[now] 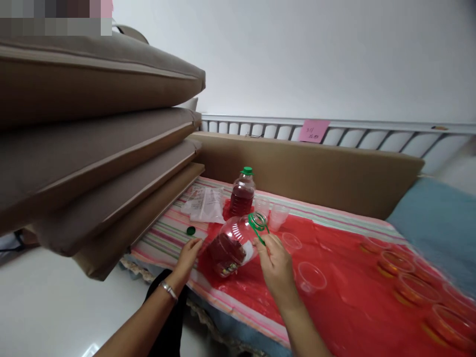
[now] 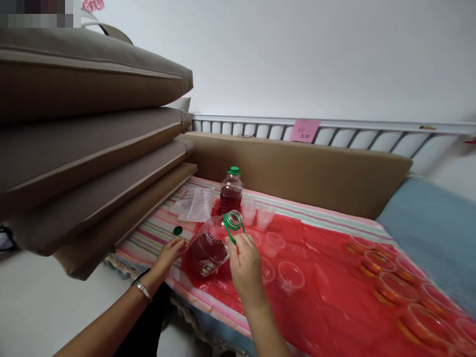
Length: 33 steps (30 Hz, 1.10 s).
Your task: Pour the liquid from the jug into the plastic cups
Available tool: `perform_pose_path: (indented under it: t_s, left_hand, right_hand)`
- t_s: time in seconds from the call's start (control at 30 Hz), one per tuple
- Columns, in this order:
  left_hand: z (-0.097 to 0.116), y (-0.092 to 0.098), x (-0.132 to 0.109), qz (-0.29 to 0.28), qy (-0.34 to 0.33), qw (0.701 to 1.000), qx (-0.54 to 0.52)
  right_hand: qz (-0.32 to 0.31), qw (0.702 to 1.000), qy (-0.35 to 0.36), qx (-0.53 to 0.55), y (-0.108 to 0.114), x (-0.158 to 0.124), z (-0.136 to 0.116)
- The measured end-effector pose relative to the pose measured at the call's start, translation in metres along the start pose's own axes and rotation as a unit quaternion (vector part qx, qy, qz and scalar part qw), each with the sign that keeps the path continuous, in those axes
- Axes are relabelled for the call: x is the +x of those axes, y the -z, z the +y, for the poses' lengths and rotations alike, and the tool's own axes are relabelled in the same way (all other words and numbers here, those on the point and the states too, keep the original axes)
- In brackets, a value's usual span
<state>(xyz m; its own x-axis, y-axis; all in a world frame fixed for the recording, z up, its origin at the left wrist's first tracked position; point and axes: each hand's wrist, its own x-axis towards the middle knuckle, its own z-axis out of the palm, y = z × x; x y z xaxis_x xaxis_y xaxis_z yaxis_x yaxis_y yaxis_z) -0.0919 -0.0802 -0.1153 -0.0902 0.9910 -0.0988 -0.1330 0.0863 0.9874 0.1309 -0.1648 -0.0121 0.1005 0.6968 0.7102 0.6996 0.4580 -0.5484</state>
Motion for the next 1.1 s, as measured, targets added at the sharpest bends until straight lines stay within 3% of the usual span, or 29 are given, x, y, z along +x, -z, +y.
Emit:
perform_pose_path:
  t_s: [0.3,0.47,0.67,0.9,1.0,1.1]
  left_hand:
    - [0.001,-0.025,-0.008,-0.121,0.174,0.977,0.017]
    - [-0.003,-0.046,-0.017,-0.174,0.193,0.964,-0.056]
    - [-0.008,-0.052,-0.029,-0.121,0.186,0.966,-0.134]
    - [0.045,-0.044,-0.044,-0.001,0.14,0.984,-0.106]
    - [0.063,-0.031,-0.049,0.02,0.142,0.986,-0.086]
    - [0.069,-0.014,-0.051,0.028,0.143,0.987,-0.07]
  right_hand:
    - [0.057,0.987,-0.096,0.111,0.026,-0.011,0.041]
    - [0.07,0.981,-0.105,0.146,0.03,-0.013,0.047]
    - [0.073,0.973,-0.086,0.201,0.033,-0.021,0.035]
    - [0.087,0.954,-0.042,0.285,0.051,-0.026,0.016]
    - [0.082,0.95,-0.043,0.298,0.051,-0.03,0.01]
    - [0.069,0.948,-0.051,0.306,0.046,-0.036,0.004]
